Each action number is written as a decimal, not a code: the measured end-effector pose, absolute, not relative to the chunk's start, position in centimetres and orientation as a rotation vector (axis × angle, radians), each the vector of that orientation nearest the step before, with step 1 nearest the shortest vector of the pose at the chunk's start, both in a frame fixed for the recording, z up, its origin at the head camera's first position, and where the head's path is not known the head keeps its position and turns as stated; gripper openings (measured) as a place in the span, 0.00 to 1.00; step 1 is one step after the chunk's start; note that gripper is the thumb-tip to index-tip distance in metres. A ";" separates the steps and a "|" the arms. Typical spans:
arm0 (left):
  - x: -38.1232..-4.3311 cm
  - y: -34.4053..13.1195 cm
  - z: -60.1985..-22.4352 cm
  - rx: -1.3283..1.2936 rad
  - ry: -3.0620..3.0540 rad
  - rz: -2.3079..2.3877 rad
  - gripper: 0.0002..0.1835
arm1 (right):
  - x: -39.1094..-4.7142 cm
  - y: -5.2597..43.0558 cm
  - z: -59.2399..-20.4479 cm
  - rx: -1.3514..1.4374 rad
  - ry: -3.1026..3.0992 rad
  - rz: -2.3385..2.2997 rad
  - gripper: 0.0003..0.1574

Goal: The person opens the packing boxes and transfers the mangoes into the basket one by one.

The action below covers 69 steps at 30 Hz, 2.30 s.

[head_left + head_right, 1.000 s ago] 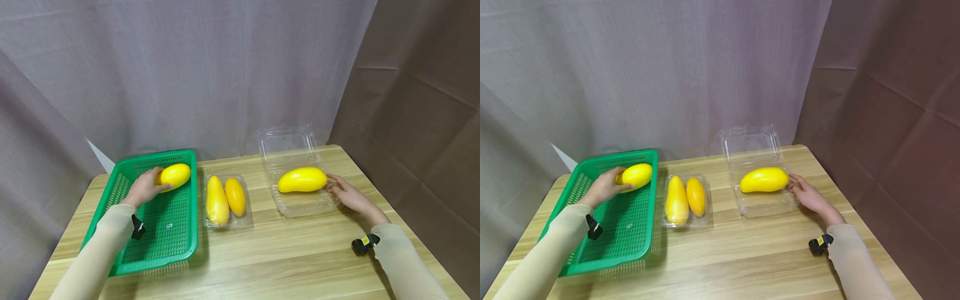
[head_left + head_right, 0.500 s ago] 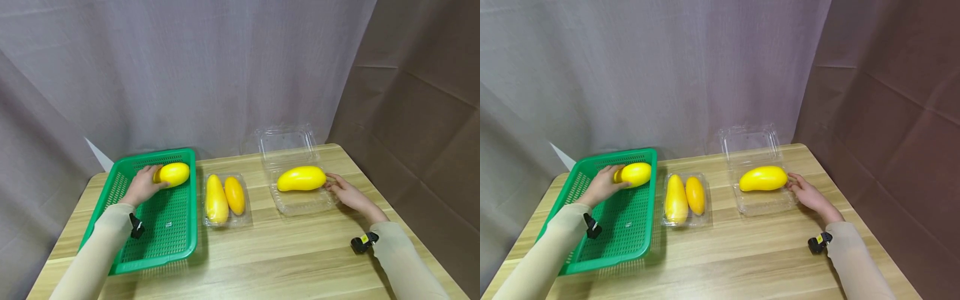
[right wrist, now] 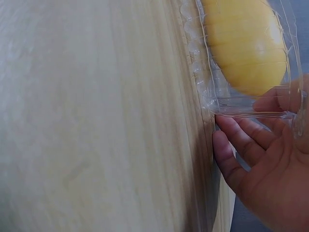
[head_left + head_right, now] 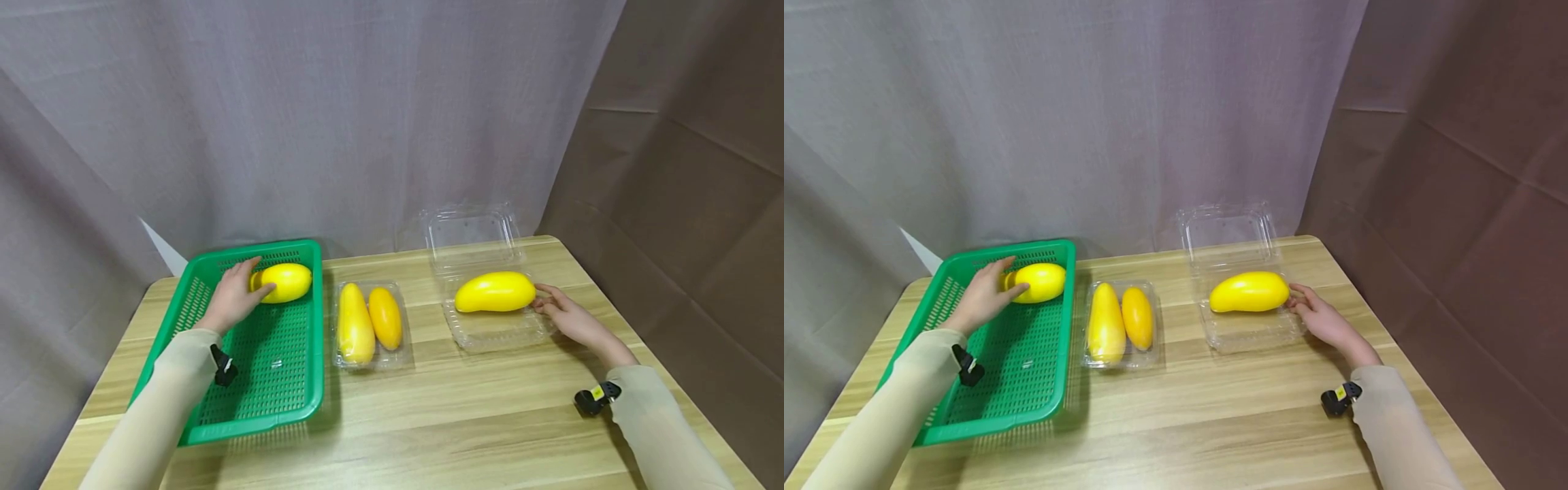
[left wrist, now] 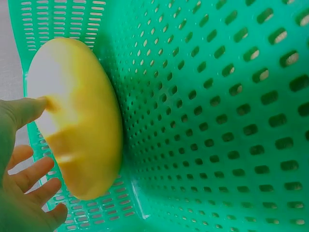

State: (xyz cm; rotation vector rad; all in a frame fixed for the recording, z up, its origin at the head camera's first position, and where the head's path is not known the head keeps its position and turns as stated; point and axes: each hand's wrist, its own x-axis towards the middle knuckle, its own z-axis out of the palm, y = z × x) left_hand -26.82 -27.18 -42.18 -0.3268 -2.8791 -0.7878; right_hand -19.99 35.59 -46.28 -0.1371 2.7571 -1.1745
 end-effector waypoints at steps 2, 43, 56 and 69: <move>-26.8 -27.2 -42.1 -0.333 -2.875 -0.779 0.38 | -20.0 35.6 -46.3 -0.139 2.760 -1.171 0.33; -28.1 -12.3 -36.6 -0.594 -2.757 -0.724 0.27 | -20.1 35.4 -46.3 -0.132 2.754 -1.215 0.32; -27.4 -6.5 -34.9 -0.814 -2.755 -0.583 0.26 | -20.2 34.8 -46.5 -0.131 2.724 -1.261 0.32; -26.9 -2.8 -33.8 -0.938 -2.741 -0.550 0.25 | -20.4 34.5 -46.7 -0.127 2.729 -1.239 0.32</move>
